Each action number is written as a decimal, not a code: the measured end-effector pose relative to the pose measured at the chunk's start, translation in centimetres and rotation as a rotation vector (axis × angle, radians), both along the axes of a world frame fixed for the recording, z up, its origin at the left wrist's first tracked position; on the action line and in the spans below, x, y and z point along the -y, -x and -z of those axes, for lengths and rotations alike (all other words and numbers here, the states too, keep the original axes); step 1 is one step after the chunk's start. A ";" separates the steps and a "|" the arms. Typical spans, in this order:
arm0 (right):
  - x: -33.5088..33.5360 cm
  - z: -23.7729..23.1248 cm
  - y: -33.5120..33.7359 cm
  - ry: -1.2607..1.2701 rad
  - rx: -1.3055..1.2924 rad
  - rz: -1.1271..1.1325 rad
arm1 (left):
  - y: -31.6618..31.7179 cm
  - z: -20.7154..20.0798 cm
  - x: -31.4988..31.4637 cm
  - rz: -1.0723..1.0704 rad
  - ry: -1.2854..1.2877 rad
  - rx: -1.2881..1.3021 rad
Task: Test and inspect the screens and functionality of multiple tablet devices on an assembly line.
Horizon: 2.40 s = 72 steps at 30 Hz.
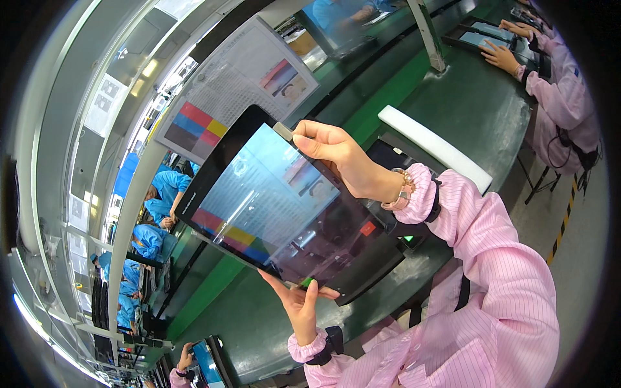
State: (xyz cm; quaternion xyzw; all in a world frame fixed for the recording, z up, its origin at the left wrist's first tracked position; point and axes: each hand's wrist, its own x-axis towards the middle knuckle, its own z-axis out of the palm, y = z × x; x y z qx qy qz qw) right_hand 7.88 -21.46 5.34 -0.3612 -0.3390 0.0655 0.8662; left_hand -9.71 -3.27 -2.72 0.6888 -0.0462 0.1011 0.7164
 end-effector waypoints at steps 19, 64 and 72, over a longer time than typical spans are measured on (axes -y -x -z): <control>0.0 0.0 0.0 -0.013 -0.001 -0.026 | 0.0 0.8 -0.6 0.010 0.003 0.023; 17.8 16.4 -0.1 1.128 0.005 0.330 | -4.5 3.0 3.9 -0.221 -0.517 -0.029; 18.0 16.2 0.0 0.928 -0.147 0.161 | -8.0 5.4 9.8 0.124 0.450 -0.625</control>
